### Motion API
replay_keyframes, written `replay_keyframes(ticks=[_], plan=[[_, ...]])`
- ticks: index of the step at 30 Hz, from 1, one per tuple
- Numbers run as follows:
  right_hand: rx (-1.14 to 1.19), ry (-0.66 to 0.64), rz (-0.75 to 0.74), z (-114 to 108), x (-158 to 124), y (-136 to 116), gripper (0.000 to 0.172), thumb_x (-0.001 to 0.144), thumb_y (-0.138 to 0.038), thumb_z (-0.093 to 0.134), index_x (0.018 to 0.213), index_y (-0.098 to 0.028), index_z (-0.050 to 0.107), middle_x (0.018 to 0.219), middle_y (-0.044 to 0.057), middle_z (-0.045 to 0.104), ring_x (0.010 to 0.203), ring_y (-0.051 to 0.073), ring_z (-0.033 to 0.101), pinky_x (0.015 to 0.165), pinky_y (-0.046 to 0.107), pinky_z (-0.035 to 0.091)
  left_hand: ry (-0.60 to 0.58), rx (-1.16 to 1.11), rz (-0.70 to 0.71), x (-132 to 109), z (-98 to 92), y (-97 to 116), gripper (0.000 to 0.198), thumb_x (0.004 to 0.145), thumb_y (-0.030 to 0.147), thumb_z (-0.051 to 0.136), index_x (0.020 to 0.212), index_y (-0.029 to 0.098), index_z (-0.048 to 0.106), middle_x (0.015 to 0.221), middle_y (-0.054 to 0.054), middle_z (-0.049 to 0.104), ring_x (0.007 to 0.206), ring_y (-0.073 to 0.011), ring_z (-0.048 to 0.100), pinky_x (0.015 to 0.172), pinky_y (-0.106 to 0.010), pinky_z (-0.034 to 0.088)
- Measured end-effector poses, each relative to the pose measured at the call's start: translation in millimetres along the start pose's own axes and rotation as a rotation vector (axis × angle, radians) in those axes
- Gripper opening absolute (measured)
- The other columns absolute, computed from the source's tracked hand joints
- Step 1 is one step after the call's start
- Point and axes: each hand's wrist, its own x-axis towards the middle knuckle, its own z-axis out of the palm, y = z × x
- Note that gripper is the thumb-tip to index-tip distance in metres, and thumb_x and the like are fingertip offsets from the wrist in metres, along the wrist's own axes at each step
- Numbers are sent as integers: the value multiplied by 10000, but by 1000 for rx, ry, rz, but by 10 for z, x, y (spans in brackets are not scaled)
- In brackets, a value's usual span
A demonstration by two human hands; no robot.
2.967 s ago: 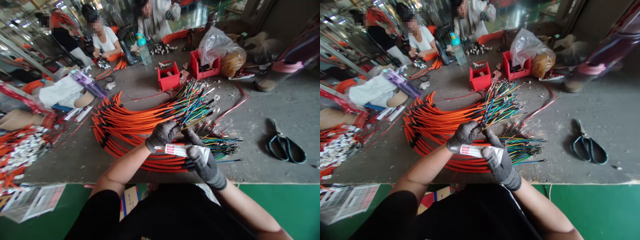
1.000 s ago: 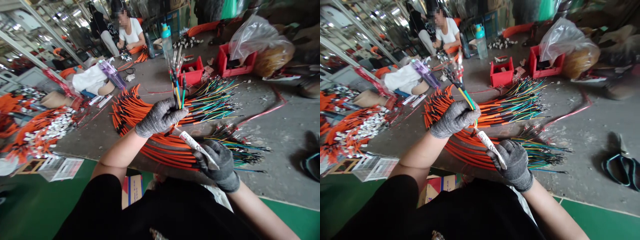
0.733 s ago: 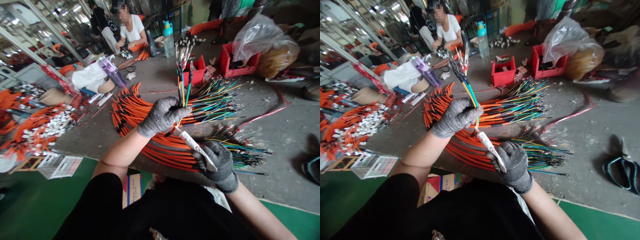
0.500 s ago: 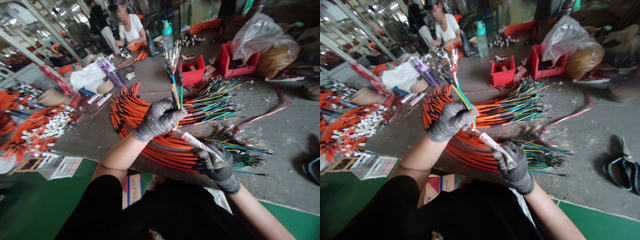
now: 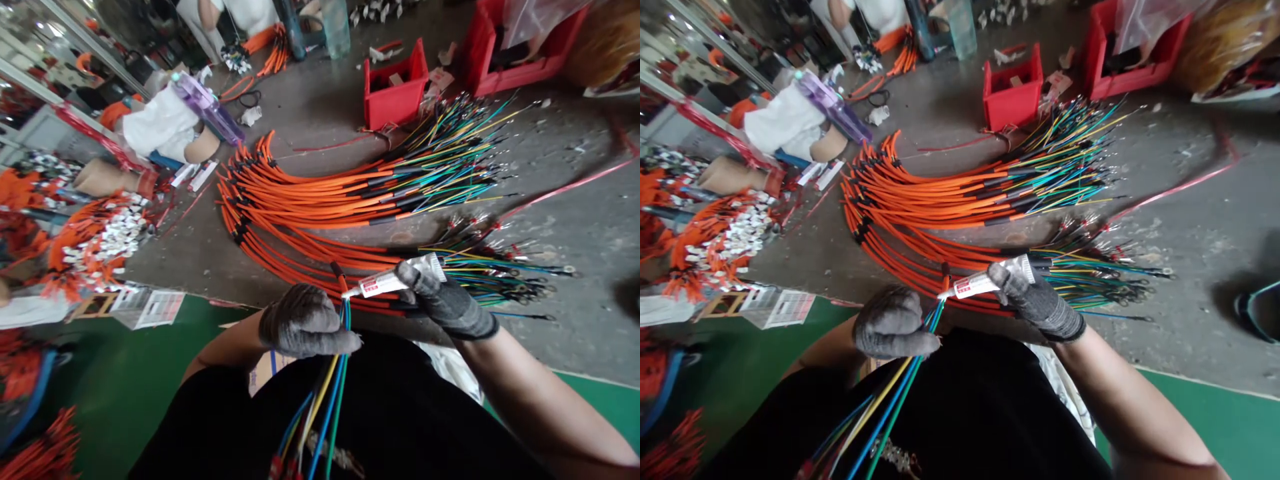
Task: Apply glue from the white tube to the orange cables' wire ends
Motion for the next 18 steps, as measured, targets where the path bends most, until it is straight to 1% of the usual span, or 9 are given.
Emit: replay_keyframes(ticks=[2,5,7,10,12,14,16,17,18], plan=[[30,-3,38,-12,0,14,595,922,-691,631,557,-242,494,508,-31,492,448,131,422,412,305,382,-56,42,34,2,-10,28,177,975,197,663,908,278,807,630,34,648,577,-104,667,526,-252,498],[50,38,63,-21,2,-16,607,886,-716,666,557,-244,473,506,-40,472,436,123,412,389,298,381,-73,53,19,26,-60,54,120,936,180,722,962,271,796,652,37,653,626,-116,693,566,-257,528],[-7,57,14,-25,10,-62,608,883,-738,650,569,-255,456,510,-40,468,433,128,407,389,310,385,-92,46,7,44,-88,56,121,936,182,726,982,272,793,657,37,657,632,-116,694,579,-255,535],[-165,111,-104,-35,20,-120,595,916,-747,600,591,-270,454,512,-37,477,436,143,414,410,331,404,-117,75,-17,61,-93,28,161,993,216,656,947,278,797,629,33,649,598,-107,677,569,-247,524],[-230,126,-153,-43,11,-142,607,954,-747,536,585,-272,465,511,-29,483,448,150,429,436,337,426,-65,101,-41,58,-69,-4,183,1009,240,632,920,274,789,615,32,639,577,-106,663,561,-242,517],[-264,122,-211,-48,-18,-160,635,1003,-723,457,563,-266,482,494,-20,477,441,148,423,444,333,426,42,79,-36,45,-36,-35,140,1005,270,641,958,242,770,615,30,630,561,-113,642,565,-248,525],[-315,108,-312,-51,-65,-186,652,1058,-653,385,558,-253,510,485,-10,488,435,144,435,450,322,422,148,35,-73,35,-9,-61,126,991,293,666,1023,204,749,640,16,642,576,-130,641,588,-268,546],[-343,96,-377,-52,-91,-200,646,1081,-602,362,570,-244,534,494,-3,513,443,145,463,462,316,427,175,-2,-148,39,-1,-76,140,988,308,675,1045,199,741,670,2,664,603,-140,658,601,-276,558],[-375,91,-449,-54,-117,-214,632,1096,-550,352,592,-235,566,517,6,550,463,148,501,478,311,436,166,-50,-267,52,4,-97,156,989,330,678,1062,205,737,719,-16,696,644,-152,682,617,-284,571]])
